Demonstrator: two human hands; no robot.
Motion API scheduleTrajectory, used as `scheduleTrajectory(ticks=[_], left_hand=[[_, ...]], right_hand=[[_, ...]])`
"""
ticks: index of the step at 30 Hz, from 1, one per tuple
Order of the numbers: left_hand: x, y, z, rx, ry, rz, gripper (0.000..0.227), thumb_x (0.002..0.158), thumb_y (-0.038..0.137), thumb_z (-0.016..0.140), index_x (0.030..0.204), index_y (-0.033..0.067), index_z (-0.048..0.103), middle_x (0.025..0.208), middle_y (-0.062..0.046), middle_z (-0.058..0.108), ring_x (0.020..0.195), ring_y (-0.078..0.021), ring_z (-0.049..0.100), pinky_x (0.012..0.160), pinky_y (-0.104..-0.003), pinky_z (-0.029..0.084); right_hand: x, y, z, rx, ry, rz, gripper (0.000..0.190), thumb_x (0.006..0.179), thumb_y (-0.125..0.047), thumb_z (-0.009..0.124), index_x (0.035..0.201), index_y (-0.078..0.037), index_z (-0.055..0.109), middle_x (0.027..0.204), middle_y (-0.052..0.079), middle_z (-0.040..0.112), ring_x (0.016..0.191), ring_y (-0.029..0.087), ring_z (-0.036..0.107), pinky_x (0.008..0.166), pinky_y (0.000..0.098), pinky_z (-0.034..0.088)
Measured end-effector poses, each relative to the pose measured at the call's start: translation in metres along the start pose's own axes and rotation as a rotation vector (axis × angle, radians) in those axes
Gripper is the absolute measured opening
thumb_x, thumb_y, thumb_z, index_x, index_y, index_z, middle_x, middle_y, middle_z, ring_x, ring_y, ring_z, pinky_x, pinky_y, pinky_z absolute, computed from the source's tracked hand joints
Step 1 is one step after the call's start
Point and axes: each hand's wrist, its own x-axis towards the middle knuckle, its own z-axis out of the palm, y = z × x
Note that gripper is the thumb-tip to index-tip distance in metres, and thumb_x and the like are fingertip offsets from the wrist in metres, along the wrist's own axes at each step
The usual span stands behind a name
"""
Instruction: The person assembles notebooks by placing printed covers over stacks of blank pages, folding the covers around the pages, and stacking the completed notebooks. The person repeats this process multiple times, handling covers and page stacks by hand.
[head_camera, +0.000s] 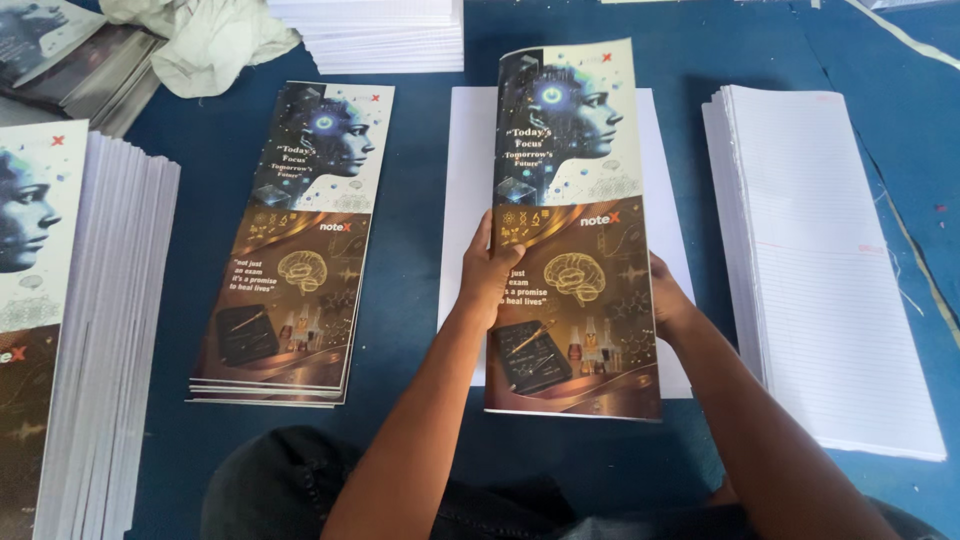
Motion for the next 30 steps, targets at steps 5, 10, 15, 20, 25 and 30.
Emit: scheduleTrajectory(ticks=[5, 10, 15, 20, 25, 30], left_hand=[[0.010, -0.022, -0.006, -0.031, 0.028, -0.028, 0.080, 0.089, -0.003, 0.062, 0.160, 0.0113, 0.028, 0.136, -0.019, 0.064, 0.107, -0.0244, 0.071, 0.089, -0.033, 0.060], [0.013, -0.042, -0.011, 0.028, 0.038, -0.022, 0.078, 0.090, -0.004, 0.062, 0.160, 0.0121, 0.031, 0.138, -0.015, 0.062, 0.109, -0.0203, 0.069, 0.090, -0.031, 0.059], [0.008, -0.036, -0.012, -0.014, 0.053, -0.064, 0.077, 0.090, -0.002, 0.064, 0.159, 0.0138, 0.035, 0.132, -0.016, 0.068, 0.103, -0.0217, 0.072, 0.086, -0.032, 0.060], [0.005, -0.029, -0.015, -0.025, 0.069, -0.148, 0.078, 0.089, -0.001, 0.066, 0.159, 0.0169, 0.035, 0.127, -0.014, 0.070, 0.098, -0.0209, 0.072, 0.082, -0.034, 0.061], [0.004, -0.025, -0.015, -0.033, 0.071, -0.145, 0.077, 0.088, -0.001, 0.066, 0.158, 0.0164, 0.038, 0.126, -0.015, 0.071, 0.094, -0.0203, 0.073, 0.079, -0.033, 0.061], [0.003, -0.028, -0.018, -0.039, 0.081, -0.171, 0.076, 0.089, 0.000, 0.065, 0.158, 0.0159, 0.036, 0.126, -0.017, 0.070, 0.094, -0.0215, 0.073, 0.077, -0.034, 0.063]], right_hand=[[0.012, 0.016, -0.008, -0.089, 0.096, 0.166, 0.049, 0.091, -0.011, 0.067, 0.138, -0.006, 0.057, 0.108, 0.015, 0.071, 0.083, 0.020, 0.072, 0.063, 0.0328, 0.063], [0.017, 0.034, -0.023, 0.000, 0.002, 0.145, 0.046, 0.092, -0.013, 0.063, 0.136, -0.002, 0.058, 0.110, 0.014, 0.071, 0.088, 0.022, 0.073, 0.072, 0.0352, 0.064], [0.017, 0.028, -0.023, -0.250, 0.037, 0.100, 0.039, 0.095, -0.020, 0.063, 0.129, -0.001, 0.065, 0.108, 0.015, 0.073, 0.088, 0.020, 0.072, 0.073, 0.0332, 0.061], [0.010, 0.014, -0.012, -0.516, 0.040, -0.002, 0.036, 0.099, -0.021, 0.064, 0.120, 0.007, 0.073, 0.104, 0.020, 0.076, 0.086, 0.022, 0.070, 0.072, 0.0340, 0.059], [-0.001, -0.004, 0.009, -0.319, 0.098, 0.122, 0.043, 0.096, -0.019, 0.062, 0.135, -0.002, 0.061, 0.114, 0.014, 0.072, 0.092, 0.020, 0.072, 0.076, 0.0336, 0.061], [-0.015, -0.019, 0.025, -0.083, 0.160, 0.215, 0.056, 0.093, -0.011, 0.059, 0.147, -0.006, 0.048, 0.122, 0.023, 0.070, 0.100, 0.027, 0.071, 0.081, 0.0384, 0.061]])
